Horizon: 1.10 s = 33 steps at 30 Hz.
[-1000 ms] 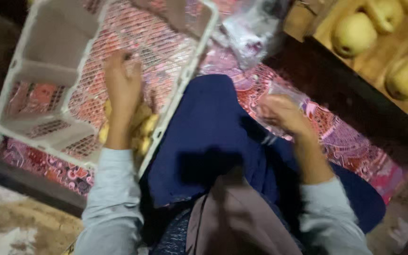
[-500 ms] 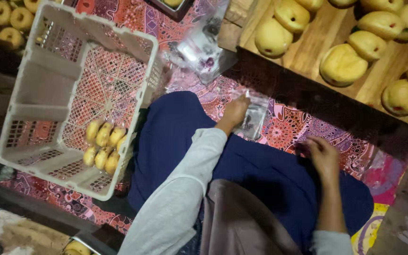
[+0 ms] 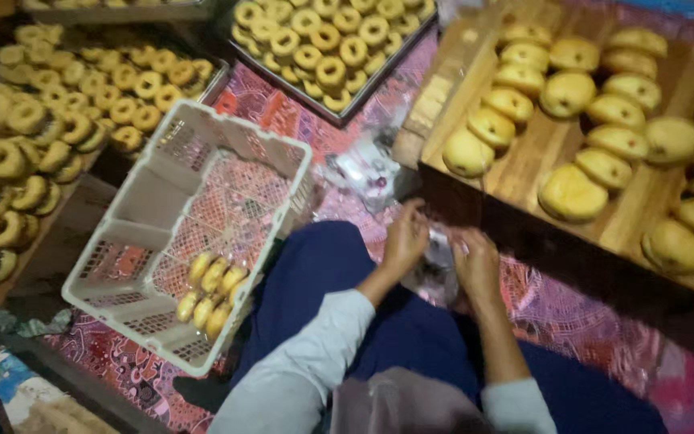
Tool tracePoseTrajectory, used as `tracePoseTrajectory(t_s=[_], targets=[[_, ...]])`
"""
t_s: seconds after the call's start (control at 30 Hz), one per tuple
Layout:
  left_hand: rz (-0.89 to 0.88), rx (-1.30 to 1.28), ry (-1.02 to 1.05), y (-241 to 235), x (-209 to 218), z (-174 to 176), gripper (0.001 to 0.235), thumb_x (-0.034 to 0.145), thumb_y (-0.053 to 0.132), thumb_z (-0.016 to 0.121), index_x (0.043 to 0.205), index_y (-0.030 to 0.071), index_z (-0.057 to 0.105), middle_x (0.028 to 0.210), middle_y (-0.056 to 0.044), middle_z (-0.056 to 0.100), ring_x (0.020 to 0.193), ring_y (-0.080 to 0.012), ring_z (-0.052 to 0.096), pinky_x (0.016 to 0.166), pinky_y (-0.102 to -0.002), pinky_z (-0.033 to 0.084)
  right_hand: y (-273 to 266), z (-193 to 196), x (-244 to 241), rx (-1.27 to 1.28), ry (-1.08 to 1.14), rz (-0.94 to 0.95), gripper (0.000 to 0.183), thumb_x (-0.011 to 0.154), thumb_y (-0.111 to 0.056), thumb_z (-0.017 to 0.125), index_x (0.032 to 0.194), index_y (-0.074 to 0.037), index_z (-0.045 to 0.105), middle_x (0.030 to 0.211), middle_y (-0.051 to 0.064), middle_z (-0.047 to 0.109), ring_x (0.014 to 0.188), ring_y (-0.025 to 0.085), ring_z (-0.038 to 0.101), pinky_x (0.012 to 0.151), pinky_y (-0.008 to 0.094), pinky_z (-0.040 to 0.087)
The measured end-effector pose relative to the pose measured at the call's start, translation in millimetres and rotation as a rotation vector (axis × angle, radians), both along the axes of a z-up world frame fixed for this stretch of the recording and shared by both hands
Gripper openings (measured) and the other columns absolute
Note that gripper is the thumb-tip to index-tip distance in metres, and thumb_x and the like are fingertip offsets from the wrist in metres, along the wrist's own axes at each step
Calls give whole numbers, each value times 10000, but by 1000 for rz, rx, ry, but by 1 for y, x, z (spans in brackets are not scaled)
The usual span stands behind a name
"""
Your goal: The person sits on a mat and repeatedly picks up donuts from a wooden tray, places them into clear plastic bags, and sets the packaged donuts into a white plastic basket. The person handles the donuts one by one, using both hands to open the bags and arrange the contents.
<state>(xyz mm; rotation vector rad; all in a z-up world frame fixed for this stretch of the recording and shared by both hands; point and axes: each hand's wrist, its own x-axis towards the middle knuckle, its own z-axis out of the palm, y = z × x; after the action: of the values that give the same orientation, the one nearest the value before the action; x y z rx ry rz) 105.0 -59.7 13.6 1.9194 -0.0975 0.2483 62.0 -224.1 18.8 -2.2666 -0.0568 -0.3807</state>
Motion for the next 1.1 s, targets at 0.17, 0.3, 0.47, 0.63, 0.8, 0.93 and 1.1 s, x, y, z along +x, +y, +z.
tracePoseTrajectory(t_s=[0.17, 0.3, 0.47, 0.63, 0.8, 0.93, 1.1], targets=[[-26, 38, -198, -9, -13, 24, 159, 953, 64, 694, 1111, 62, 710, 941, -148, 741, 813, -306, 734, 739, -370, 577, 22, 73, -50, 40, -58, -24, 322, 942, -23, 625, 1242, -100, 713, 1274, 142, 727, 1196, 312, 725, 1050, 394, 559], [-382, -221, -221, -20, -63, 55, 174, 862, 30, 694, 1036, 36, 694, 1181, -132, 750, 1052, -269, 735, 926, -378, 575, 12, 90, -52, -66, -39, -44, 516, 937, 58, 597, 1448, -2, 557, 1468, 246, 573, 1365, 399, 564, 1171, 446, 449], [-146, -1114, 318, -29, -44, 72, 767, 729, 14, 695, 1438, 258, 532, 1334, 57, 571, 1223, -164, 564, 1052, -414, 461, 16, 84, -48, -31, -77, 28, 399, 856, -75, 750, 1235, -4, 649, 1505, 376, 467, 1326, 447, 501, 1070, 465, 450], [-528, -1489, 480, -49, 4, 33, 263, 1046, -80, 657, 1245, 49, 543, 1161, -153, 675, 1096, -326, 666, 1067, -555, 524, -27, 75, -54, 288, -58, 36, 296, 854, -62, 713, 1144, -51, 772, 1162, 238, 733, 1106, 371, 661, 985, 435, 542], [-411, -1600, 640, -62, 13, 15, 346, 911, -67, 611, 1208, 108, 641, 1050, -147, 711, 979, -267, 686, 1025, -547, 546, -168, 57, -41, 1, -337, -806, 652, 934, -257, 866, 1404, 49, 535, 1288, 183, 607, 1109, 312, 627, 958, 509, 543], [-303, -1634, 772, -78, 21, 21, 311, 872, -42, 624, 1138, 114, 661, 1088, -169, 723, 1014, -257, 695, 1057, -564, 516, -233, 26, -24, -333, -83, -1053, 1012, 766, -457, 1016, 1431, 58, 452, 1374, 281, 494, 1300, 517, 429, 947, 786, 342], [-292, -1870, 848, -88, 33, -1, 158, 919, 48, 665, 1075, 26, 661, 1082, -202, 697, 1020, -322, 674, 1096, -617, 481, -235, 3, -12, -230, 105, -1051, 854, 859, -517, 954, 1468, -105, 521, 1470, 162, 542, 1406, 407, 429, 1134, 648, 361]])
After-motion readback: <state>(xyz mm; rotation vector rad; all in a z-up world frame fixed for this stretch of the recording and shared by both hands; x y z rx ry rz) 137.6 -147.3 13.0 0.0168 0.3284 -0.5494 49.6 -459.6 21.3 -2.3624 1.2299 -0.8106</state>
